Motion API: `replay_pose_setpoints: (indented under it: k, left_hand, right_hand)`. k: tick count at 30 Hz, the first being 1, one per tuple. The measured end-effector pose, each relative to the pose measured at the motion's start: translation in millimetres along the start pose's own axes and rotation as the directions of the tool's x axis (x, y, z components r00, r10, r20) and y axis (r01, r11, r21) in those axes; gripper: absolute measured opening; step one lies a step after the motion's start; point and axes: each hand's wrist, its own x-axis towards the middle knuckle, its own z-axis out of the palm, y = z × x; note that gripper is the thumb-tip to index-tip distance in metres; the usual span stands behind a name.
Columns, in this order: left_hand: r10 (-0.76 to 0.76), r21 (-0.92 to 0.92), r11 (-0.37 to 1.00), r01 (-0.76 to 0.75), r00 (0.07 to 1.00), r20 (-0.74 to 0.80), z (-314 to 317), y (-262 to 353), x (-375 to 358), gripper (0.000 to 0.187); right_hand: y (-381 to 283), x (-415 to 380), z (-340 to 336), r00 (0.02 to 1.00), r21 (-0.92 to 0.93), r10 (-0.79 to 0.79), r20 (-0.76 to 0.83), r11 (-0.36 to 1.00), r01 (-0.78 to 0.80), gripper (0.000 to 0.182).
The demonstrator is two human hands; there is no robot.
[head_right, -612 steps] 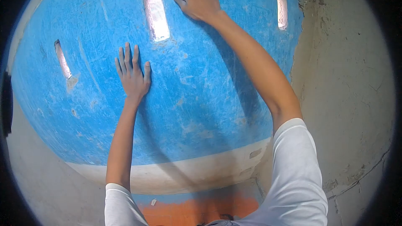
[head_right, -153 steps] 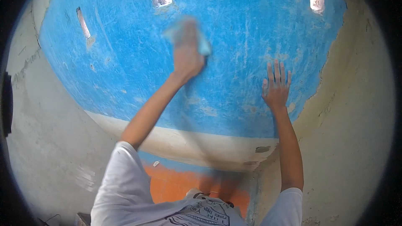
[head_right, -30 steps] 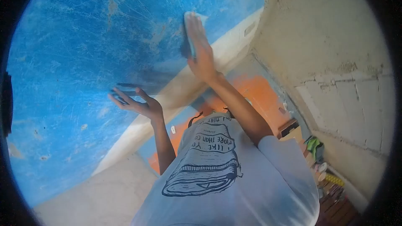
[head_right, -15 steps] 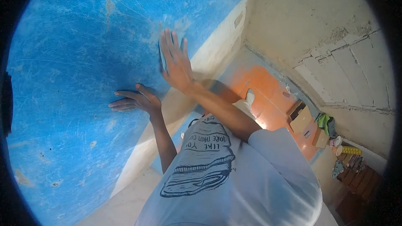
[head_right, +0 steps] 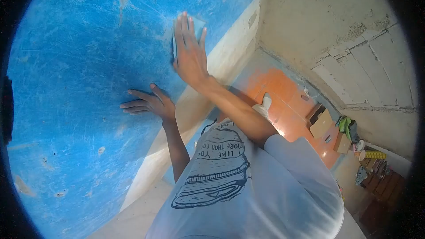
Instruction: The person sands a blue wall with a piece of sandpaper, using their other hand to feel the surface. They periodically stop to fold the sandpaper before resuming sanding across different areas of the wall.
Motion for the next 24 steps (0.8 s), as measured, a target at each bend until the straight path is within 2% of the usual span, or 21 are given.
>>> replay_pose_setpoints:
  k: [3, 6, 9, 12, 14, 18, 21, 24]
  left_hand:
    - [0.006, -0.005, 1.000, -0.006, 1.000, -0.009, 4.2, -1.8, 2.2, 0.088]
    - [0.006, -0.057, 0.998, -0.006, 1.000, 0.001, 3.5, -0.5, 2.3, 0.085]
    - [-0.004, -0.063, 0.998, 0.006, 1.000, 0.021, -1.0, -0.7, -0.8, 0.084]
    - [0.007, -0.053, 0.999, -0.008, 1.000, -0.016, 6.7, -0.7, 0.3, 0.084]
    - [0.008, -0.045, 0.999, -0.010, 0.999, -0.032, 8.3, -1.8, -0.7, 0.084]
    - [-0.004, -0.074, 0.997, 0.007, 0.999, 0.034, -3.3, 1.3, -1.4, 0.083]
    - [-0.009, -0.073, 0.997, 0.010, 1.000, 0.017, 1.7, 1.9, 0.1, 0.082]
    - [0.021, -0.055, 0.998, -0.021, 1.000, -0.008, 4.8, -1.2, -0.6, 0.083]
  right_hand:
    - [-12.5, -23.0, 0.4, 0.989, 0.094, 0.018, 0.149, 0.995, -0.032, 0.110]
    - [-2.4, -4.4, -8.8, 0.994, -0.049, 0.020, 0.111, 0.999, -0.014, 0.111]
    - [-7.3, 1.8, -11.7, 0.999, -0.034, 0.007, 0.043, 0.999, -0.006, 0.111]
    - [-13.6, -21.2, -4.7, 0.989, 0.008, -0.037, 0.146, 0.999, 0.036, 0.110]
    - [-6.3, -8.9, -10.2, 0.994, -0.014, -0.025, 0.105, 1.000, 0.027, 0.109]
    - [-3.6, 3.6, -9.5, 0.999, -0.101, -0.020, 0.032, 0.995, 0.024, 0.110]
    - [-10.7, -24.6, -2.9, 0.984, -0.018, -0.071, 0.163, 0.997, 0.074, 0.111]
    - [3.7, -2.7, -4.5, 0.997, -0.066, -0.070, 0.026, 0.995, 0.072, 0.112]
